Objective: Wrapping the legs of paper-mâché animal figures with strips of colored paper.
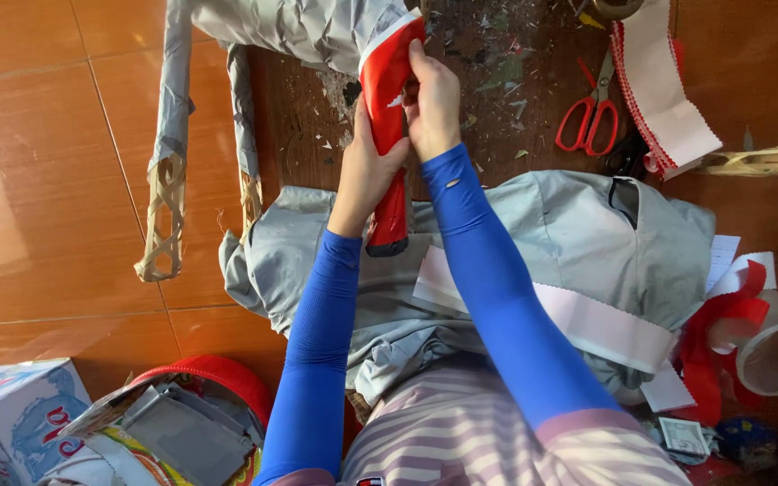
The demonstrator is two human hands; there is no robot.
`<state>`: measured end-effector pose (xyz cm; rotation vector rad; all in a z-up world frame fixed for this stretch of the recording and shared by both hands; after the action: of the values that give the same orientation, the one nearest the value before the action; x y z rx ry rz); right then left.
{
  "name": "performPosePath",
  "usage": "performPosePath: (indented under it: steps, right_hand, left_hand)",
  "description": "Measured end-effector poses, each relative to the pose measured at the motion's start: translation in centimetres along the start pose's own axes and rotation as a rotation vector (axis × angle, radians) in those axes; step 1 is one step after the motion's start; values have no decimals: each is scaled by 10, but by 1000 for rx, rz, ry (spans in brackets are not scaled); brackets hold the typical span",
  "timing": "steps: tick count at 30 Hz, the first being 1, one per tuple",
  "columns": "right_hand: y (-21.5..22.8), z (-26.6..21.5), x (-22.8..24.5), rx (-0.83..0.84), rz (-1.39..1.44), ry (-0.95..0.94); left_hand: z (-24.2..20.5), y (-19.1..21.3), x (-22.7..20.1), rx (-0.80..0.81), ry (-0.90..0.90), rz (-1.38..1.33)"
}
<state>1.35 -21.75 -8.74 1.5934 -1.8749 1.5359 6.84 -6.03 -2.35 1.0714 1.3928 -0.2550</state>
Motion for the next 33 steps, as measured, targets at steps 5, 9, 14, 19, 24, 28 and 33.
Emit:
performPosePath:
  steps: [5, 9, 14, 19, 24, 28, 33]
  right_hand:
    - [-6, 3, -10, 17, 59, -111]
    - [7, 24, -18, -56, -111, -17]
    - [10, 6, 0, -64, -167, -46]
    - [25, -67, 14, 102, -118, -166]
    - [11, -199, -24, 304, 228, -523]
    - [-25, -220, -3, 524, 107, -394]
    - [-21, -178, 106, 427, -75, -23]
  left_hand:
    - [-31, 2, -25, 105, 103, -413]
    - [-88, -36, 36, 355, 326, -884]
    - [-144, -11, 32, 482, 431, -1342]
    - [-197, 158, 144, -464, 248, -1138]
    - [-202, 248, 78, -641, -8, -808]
    - [-152, 273, 67, -643, -73, -742]
    - [-105, 254, 11, -571, -189, -771]
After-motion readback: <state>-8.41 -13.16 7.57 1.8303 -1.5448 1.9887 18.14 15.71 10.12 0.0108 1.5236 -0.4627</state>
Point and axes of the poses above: each hand's wrist, its own z-axis towards the middle knuckle, its own y-axis out of the back of the hand, x = y × z, the point moved 9 cm from there along z, towards the middle knuckle, and after that the axes turned 5 degrees about z, right-handed, at the moved point
